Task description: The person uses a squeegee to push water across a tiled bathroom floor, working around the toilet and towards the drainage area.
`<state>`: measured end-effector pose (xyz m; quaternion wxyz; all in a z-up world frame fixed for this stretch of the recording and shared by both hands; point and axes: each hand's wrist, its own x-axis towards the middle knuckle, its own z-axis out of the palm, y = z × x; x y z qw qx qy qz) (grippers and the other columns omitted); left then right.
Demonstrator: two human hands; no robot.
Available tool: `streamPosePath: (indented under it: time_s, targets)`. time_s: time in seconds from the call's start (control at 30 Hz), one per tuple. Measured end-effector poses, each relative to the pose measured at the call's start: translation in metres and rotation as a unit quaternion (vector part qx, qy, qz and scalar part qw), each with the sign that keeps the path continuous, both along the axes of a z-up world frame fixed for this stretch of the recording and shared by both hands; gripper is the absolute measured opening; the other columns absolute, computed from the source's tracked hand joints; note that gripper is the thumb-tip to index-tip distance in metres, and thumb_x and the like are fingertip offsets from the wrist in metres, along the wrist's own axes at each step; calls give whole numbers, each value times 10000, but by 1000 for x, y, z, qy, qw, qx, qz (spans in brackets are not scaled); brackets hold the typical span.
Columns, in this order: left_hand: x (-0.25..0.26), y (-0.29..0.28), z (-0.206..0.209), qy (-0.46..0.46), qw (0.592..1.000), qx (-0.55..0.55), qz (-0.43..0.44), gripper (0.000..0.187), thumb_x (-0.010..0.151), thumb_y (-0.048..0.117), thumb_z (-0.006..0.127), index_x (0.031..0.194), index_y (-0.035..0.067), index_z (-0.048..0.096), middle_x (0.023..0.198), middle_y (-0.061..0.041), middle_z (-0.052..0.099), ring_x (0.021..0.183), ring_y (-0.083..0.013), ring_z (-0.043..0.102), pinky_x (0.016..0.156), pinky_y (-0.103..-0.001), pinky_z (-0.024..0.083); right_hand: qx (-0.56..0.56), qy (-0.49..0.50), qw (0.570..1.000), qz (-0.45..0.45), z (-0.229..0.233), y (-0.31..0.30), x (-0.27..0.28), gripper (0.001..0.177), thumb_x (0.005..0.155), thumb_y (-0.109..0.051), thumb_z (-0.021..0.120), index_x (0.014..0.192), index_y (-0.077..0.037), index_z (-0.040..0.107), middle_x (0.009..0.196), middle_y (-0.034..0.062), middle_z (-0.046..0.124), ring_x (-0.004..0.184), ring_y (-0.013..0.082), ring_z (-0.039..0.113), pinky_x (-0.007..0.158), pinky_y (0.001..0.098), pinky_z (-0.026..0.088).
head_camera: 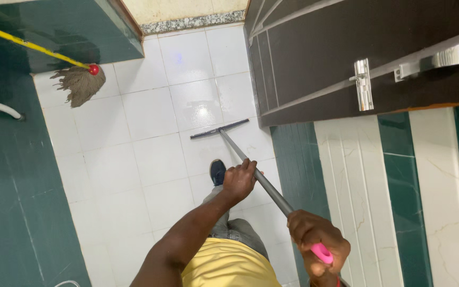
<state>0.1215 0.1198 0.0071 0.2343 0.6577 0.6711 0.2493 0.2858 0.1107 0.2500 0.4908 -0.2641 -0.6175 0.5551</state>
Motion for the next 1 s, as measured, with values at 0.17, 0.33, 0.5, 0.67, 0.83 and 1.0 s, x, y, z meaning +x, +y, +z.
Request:
streamPosePath:
  time_s: [0.17,0.33,0.5,0.67,0.83,1.0]
  targets:
    - [-31,68,-16,43,998,27,35,423,898,334,712,1183,22,710,1251,-243,698,703,-277,748,509,-376,571,41,-28,999,8,-9,49,-26,598,966,-604,641,715,-85,479,634,42,515,585,184,530,591,377,486]
    - [-80,171,-14,95,990,-64,85,587,990,443,675,1353,-12,596,1244,-163,675,827,-306,720,603,-430,552,150,-39,986,55,-57,134,-81,411,1035,-264,685,742,-78,463,708,40,545,668,185,578,734,412,550]
    - [-95,218,-21,32,994,-32,96,570,930,290,672,1420,35,531,1441,-138,574,914,-360,702,747,-465,572,115,-45,992,40,-127,201,-125,339,980,9,620,710,-22,418,722,77,495,706,224,497,772,389,480]
    - [-97,211,-28,-61,993,-82,61,545,875,168,631,1409,119,531,1562,-68,483,1037,-350,698,862,-484,558,39,-93,994,-41,-152,193,-115,313,1011,-5,486,699,-1,496,678,67,512,666,188,508,732,342,493]
    - [-84,186,-43,-2,977,-209,43,515,1017,312,604,1474,122,462,1606,-41,406,1160,-361,645,960,-515,518,56,-88,993,-50,-135,135,-102,262,970,26,487,709,20,497,684,99,508,677,216,540,755,368,526]
    - [-60,131,-67,53,968,-244,-2,661,934,117,628,1546,178,385,1658,2,336,1258,-314,608,992,-478,520,63,-83,993,-56,-115,62,-66,228,917,57,487,692,25,487,666,120,507,633,222,516,757,396,543]
